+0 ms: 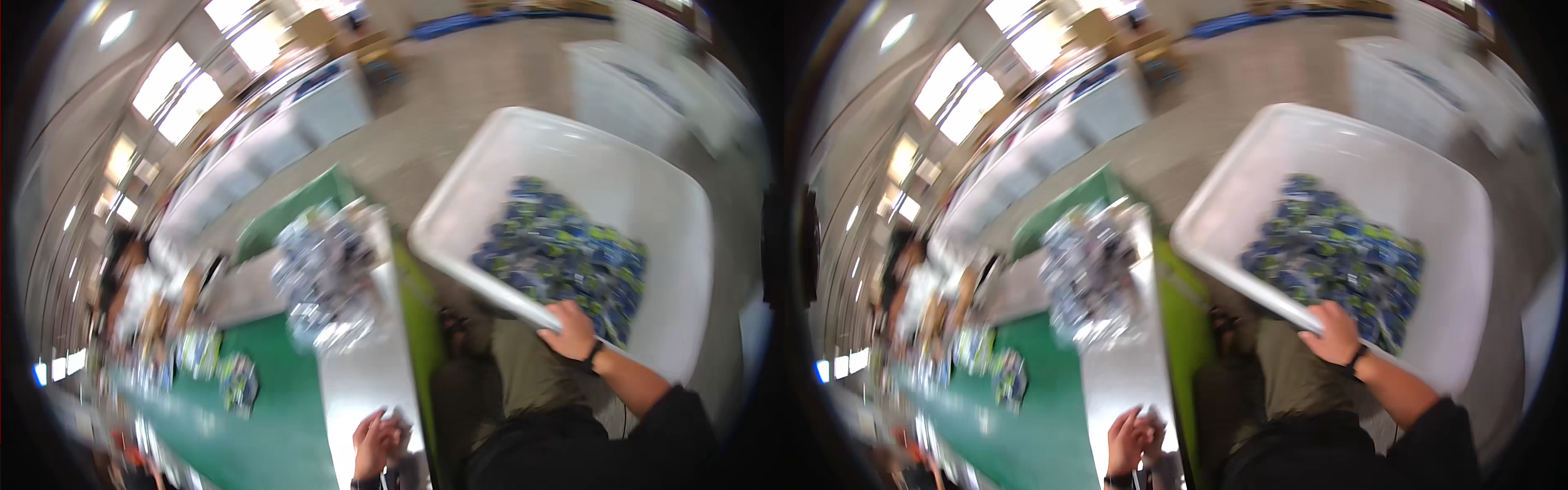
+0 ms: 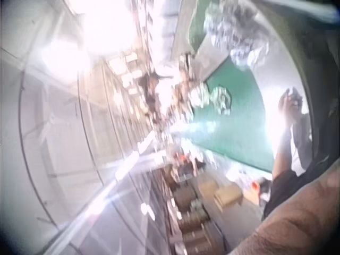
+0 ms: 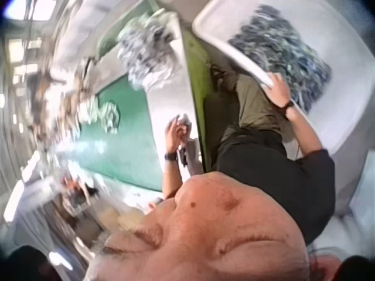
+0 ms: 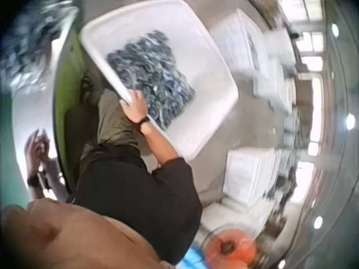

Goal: The person picks packaged shoes from a conveyor belt and places them into a large white bin. Later, the person moves to another area and handles a different bin containing packaged footwear, continuing to sort items by hand.

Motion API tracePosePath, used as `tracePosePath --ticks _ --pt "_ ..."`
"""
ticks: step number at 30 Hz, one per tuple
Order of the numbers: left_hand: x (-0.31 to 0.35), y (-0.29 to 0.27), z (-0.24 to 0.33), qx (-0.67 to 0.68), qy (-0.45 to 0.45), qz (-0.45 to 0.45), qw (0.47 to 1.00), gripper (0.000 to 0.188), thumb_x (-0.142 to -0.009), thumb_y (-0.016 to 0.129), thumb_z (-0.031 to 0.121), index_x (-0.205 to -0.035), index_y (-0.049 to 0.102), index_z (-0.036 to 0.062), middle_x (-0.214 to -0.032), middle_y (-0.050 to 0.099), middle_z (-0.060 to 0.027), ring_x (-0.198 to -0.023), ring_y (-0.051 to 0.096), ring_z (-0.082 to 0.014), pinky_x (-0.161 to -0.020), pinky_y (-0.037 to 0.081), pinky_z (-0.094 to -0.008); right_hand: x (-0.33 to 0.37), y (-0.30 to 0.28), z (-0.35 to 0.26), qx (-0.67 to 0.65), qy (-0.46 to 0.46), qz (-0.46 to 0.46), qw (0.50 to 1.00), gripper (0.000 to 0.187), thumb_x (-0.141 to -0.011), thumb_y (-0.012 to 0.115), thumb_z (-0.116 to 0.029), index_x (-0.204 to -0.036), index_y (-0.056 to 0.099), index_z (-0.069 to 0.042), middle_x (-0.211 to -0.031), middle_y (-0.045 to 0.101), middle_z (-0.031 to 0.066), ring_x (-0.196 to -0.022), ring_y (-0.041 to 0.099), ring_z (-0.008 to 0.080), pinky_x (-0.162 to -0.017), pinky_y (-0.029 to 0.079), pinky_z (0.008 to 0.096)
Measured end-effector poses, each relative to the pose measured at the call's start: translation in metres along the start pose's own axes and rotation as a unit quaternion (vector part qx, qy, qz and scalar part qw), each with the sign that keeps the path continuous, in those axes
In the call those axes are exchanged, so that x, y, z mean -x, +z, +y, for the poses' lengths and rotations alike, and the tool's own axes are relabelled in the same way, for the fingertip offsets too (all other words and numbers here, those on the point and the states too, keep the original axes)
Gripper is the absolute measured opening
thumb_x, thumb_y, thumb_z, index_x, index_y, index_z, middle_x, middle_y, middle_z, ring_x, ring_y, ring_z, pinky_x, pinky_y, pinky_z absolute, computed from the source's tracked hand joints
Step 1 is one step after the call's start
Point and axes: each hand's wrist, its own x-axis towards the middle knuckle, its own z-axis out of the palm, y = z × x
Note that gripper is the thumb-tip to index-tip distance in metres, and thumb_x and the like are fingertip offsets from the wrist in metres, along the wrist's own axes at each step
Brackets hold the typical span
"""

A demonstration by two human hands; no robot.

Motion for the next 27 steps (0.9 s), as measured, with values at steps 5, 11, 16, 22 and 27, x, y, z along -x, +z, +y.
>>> tracePosePath --ticks 5,11,16,22,27 --pt "0.004 -0.016 0.001 0.056 -0.019 -0.056 0.997 0.04 -0.109 0.057 0.023 -0.142 0.056 0.001 -0.113 0.072 -0.0117 -0.09 0.072 -0.0173 -0.079 0.058 -0.0284 -0.005 0.007 -0.003 -0.008 -0.005 -0.026 1.0 0.049 -0.079 0.078 -0.015 -0.124 0.06 -0.007 -0.113 0.057 0.0149 -0.106 0.06 0.0393 -0.088 0.051 0.0474" --pt "-0.003 -0.05 0.025 0.037 -0.023 -0.017 0.999 0.033 -0.108 0.06 0.023 -0.135 0.061 0.0041 -0.108 0.073 -0.0063 -0.092 0.073 -0.0155 -0.077 0.059 -0.0274 -0.004 0.011 0.009 -0.009 -0.012 -0.026 1.0 0.046 -0.081 0.076 -0.013 -0.124 0.059 -0.006 -0.114 0.056 0.015 -0.107 0.059 0.0395 -0.091 0.05 0.0469" --pt "-0.02 -0.115 0.056 -0.032 0.063 0.066 0.995 0.033 -0.104 0.064 0.023 -0.132 0.063 0.0045 -0.11 0.072 -0.006 -0.099 0.069 -0.0164 -0.085 0.057 -0.0328 -0.004 0.013 0.009 -0.003 -0.012 -0.025 1.0 0.045 -0.082 0.074 -0.011 -0.124 0.058 -0.005 -0.114 0.056 0.0153 -0.109 0.058 0.0394 -0.094 0.049 0.0464" --pt "-0.072 -0.222 0.079 -0.202 0.132 0.276 0.931 0.037 -0.096 0.073 0.021 -0.124 0.069 -0.0005 -0.113 0.072 -0.0073 -0.098 0.067 -0.0161 -0.081 0.056 -0.0321 -0.005 0.016 0.008 0.004 0.015 -0.033 0.999 0.047 -0.082 0.073 -0.01 -0.126 0.057 -0.005 -0.118 0.056 0.0159 -0.113 0.059 0.0408 -0.095 0.049 0.0466" --pt "-0.11 -0.325 0.098 -0.459 0.205 0.439 0.745 0.052 -0.084 0.078 0.017 -0.13 0.063 -0.0014 -0.127 0.065 -0.0228 -0.12 0.061 -0.0387 -0.107 0.047 -0.0462 -0.006 0.019 0.009 0.043 0.02 -0.028 0.998 0.047 -0.083 0.073 -0.008 -0.127 0.057 -0.004 -0.12 0.056 0.0171 -0.114 0.058 0.0414 -0.097 0.049 0.0469"
